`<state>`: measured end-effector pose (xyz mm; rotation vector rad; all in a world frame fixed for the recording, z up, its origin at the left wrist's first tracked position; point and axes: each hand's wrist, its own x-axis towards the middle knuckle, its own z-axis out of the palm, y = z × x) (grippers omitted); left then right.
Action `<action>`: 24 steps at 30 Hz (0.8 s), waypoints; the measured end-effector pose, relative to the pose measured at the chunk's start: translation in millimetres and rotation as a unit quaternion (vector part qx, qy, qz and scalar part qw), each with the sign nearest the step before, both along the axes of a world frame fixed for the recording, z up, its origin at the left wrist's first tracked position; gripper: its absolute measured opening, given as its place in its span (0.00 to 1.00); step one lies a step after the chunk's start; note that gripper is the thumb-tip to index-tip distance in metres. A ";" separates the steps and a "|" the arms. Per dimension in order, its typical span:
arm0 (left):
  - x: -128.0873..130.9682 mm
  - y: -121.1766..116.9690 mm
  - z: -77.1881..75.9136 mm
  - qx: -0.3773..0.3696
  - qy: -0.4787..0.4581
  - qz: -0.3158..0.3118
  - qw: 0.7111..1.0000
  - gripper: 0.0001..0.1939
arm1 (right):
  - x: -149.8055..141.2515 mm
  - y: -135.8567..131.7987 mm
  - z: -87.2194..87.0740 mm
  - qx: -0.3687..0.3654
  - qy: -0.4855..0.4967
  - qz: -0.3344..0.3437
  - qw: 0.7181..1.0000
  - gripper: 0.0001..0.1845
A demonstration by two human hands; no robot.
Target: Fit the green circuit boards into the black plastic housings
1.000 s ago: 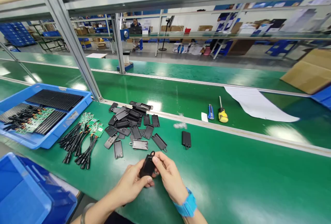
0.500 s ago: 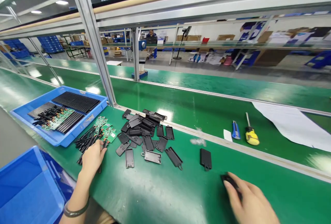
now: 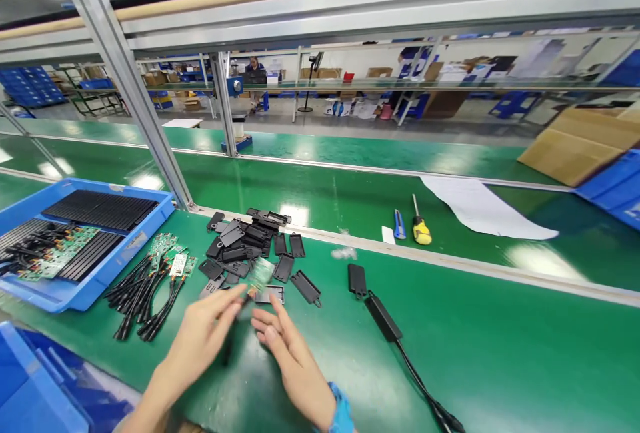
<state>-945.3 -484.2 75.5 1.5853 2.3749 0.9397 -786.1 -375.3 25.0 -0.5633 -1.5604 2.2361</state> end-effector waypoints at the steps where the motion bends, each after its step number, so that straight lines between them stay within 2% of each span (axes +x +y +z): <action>1: 5.0 12.2 -5.2 -0.014 -0.008 -0.046 0.999 0.22 | -2.2 -1.8 -1.0 -0.028 0.012 -0.031 0.999 0.29; 3: 7.4 34.1 -18.6 -0.048 0.027 -0.072 0.996 0.26 | -0.7 1.4 -1.2 -0.023 0.004 -0.081 0.996 0.22; 6: 0.3 52.9 -35.8 -0.081 0.084 -0.051 0.992 0.26 | 13.2 16.2 3.0 0.082 -0.043 -0.109 0.990 0.20; 8: -3.5 54.4 -38.7 -0.078 0.087 -0.051 0.992 0.23 | 24.9 25.8 7.3 0.161 -0.074 -0.125 0.976 0.21; 11: -2.2 46.4 -31.8 -0.025 -0.003 -0.056 0.998 0.18 | 37.8 32.8 12.5 0.255 -0.106 -0.153 0.949 0.17; 13: 1.5 40.0 -26.2 0.025 -0.161 -0.063 0.985 0.16 | 41.6 32.7 14.3 0.260 -0.108 -0.150 0.948 0.17; 15: 5.6 35.4 -24.1 0.059 -0.357 -0.087 0.928 0.17 | 42.1 30.3 15.2 0.229 -0.102 -0.139 0.958 0.18; 18: 12.5 31.4 -27.1 0.108 -0.563 -0.112 0.812 0.21 | 39.1 25.0 16.5 0.194 -0.103 -0.127 0.967 0.18; 21: 21.2 28.7 -31.1 0.148 -0.651 -0.107 0.737 0.24 | 34.5 20.0 18.0 0.172 -0.100 -0.110 0.974 0.19; 24: 29.7 26.3 -31.3 0.159 -0.688 -0.093 0.702 0.25 | 31.3 16.7 18.2 0.154 -0.096 -0.101 0.978 0.19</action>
